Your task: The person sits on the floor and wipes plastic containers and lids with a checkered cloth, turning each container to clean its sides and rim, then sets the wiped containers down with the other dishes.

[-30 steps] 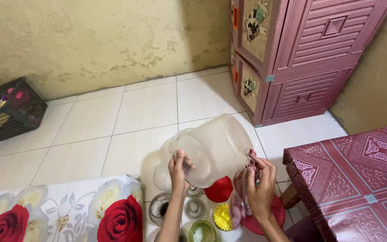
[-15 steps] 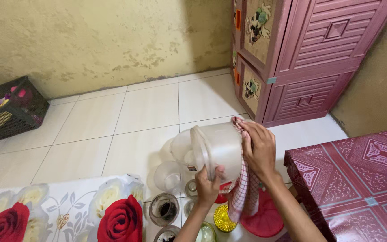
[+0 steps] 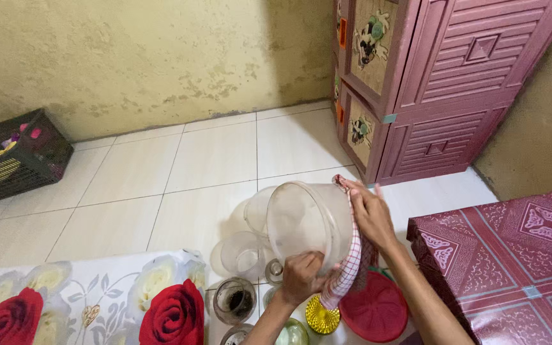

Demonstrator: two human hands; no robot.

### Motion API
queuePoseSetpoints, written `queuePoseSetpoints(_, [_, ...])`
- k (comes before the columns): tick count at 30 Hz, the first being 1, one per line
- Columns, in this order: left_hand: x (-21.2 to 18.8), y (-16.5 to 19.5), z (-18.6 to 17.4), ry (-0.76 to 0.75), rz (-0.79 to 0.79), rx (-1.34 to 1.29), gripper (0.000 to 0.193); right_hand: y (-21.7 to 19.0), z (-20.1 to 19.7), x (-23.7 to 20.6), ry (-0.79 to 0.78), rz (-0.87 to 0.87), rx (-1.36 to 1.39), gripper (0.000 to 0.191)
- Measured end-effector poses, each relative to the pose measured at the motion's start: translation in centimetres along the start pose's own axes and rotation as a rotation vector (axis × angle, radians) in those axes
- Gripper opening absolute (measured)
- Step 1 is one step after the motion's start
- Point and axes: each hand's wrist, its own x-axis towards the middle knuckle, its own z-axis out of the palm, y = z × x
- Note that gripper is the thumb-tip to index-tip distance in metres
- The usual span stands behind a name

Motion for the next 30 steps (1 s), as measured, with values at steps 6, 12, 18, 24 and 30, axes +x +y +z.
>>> queuePoseSetpoints(6, [1.1, -0.5, -0.8, -0.148, 0.06, 0.069, 0.031, -2.8, 1.9, -5.2, -0.035, -0.032, 0.221, 0.053])
queuePoseSetpoints(12, [2.6, -0.4, -0.4, -0.218, 0.085, 0.009, 0.047, -5.0, 2.3, -6.8, 0.282, -0.327, 0.206, 0.068])
queuePoseSetpoints(18, [5.2, -2.5, 1.7, 0.359, -0.559, -1.865, 0.072, -4.5, 3.4, -9.5, 0.313, -0.449, 0.019, 0.071])
queuePoseSetpoints(24, [5.4, -2.3, 0.2, 0.203, -0.911, -2.183, 0.085, -2.9, 4.8, -12.6, 0.062, -0.562, 0.038, 0.055])
queuePoseSetpoints(30, [5.1, 3.2, -2.9, 0.069, -0.859, -1.697, 0.067, -1.6, 1.7, -5.4, 0.305, -0.499, -0.43, 0.053])
